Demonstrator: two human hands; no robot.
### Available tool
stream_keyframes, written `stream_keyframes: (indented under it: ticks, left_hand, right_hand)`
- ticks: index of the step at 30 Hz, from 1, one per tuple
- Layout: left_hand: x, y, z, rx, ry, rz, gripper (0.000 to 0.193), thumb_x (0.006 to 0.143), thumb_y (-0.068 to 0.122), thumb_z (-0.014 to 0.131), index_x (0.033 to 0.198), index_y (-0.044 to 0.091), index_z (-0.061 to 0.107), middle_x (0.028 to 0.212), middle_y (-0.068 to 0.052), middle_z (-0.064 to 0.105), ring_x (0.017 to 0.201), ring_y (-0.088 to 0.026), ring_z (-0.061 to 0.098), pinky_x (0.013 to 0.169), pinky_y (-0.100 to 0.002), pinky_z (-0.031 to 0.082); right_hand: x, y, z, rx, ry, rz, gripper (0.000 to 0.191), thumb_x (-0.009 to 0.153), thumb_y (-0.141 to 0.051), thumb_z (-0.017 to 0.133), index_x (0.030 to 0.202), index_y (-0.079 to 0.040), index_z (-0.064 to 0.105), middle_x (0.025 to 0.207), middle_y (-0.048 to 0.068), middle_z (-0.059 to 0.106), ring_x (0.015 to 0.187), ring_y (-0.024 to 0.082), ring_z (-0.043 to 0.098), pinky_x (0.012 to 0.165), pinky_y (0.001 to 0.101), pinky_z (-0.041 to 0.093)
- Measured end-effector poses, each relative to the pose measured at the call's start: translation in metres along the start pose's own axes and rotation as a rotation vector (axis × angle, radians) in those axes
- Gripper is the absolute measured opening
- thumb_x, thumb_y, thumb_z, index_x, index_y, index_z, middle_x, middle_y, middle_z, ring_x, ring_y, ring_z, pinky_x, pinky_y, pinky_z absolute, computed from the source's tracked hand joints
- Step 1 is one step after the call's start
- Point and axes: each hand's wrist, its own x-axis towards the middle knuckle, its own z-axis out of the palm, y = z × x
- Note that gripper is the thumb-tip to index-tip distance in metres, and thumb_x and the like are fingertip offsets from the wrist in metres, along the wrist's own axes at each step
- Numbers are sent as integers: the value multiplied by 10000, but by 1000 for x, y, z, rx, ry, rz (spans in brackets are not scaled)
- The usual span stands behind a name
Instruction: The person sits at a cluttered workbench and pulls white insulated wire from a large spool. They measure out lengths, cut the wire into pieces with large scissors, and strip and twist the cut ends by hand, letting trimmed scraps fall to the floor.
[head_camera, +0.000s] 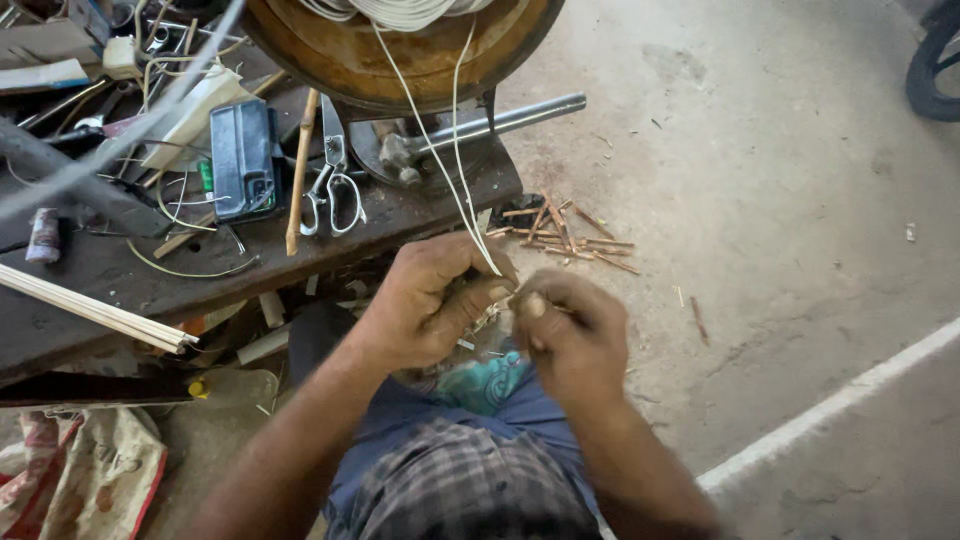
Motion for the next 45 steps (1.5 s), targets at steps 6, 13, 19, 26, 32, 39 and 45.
stream_keyframes:
  ticks: [6,13,19,26,32,39,45]
  left_hand:
    - [-1,0,-4,-109,-25,23,63,1034,87,661,1058,29,670,959,-70,698,845,-164,713,742,-300,572]
    - [-4,7,1,-13,42,15,46,1017,57,678,1025,13,671,885,-82,668,793,-138,654,700,-292,527]
    - [-5,2,1,-58,29,-55,59,1014,37,642,1028,-1,685,882,-59,679,793,-105,640,692,-268,527]
    - [-8,-1,1,-279,-22,-69,93,1069,79,622,1088,5,676,941,-11,691,889,-65,620,785,-230,535]
    - [-12,17,2,-244,30,-155,119,1054,117,642,1068,9,691,875,3,663,811,-58,587,715,-229,512]
    - [-10,23,4,-164,40,-126,128,1055,124,635,1037,12,695,826,9,657,766,-52,585,667,-227,501]
    - [-11,14,2,-209,-1,-136,111,1067,122,640,1050,22,685,841,32,607,774,-41,521,674,-220,452]
  right_hand:
    - [6,16,-4,365,-32,194,213,950,-158,720,1083,1,673,1029,138,654,853,271,641,706,387,519]
    - [20,-4,2,-1087,217,-1200,279,922,-218,811,1044,-15,664,992,115,619,797,270,635,704,443,532]
    - [2,-5,8,-1051,151,-1044,149,1026,-82,759,1078,6,651,981,117,646,803,236,670,668,354,554]
    - [-8,6,10,296,25,109,131,1011,-99,713,1105,-29,655,948,112,653,774,212,646,653,330,522]
    - [-4,-23,0,-722,64,-755,178,986,-94,696,1156,-57,657,954,133,653,796,229,640,684,330,511]
    - [3,-23,8,-1068,165,-1268,241,973,-145,799,1123,-31,649,887,93,635,759,208,641,679,322,526]
    - [-15,-3,13,15,70,-92,156,972,-94,751,1083,-36,657,887,89,640,766,199,632,684,333,517]
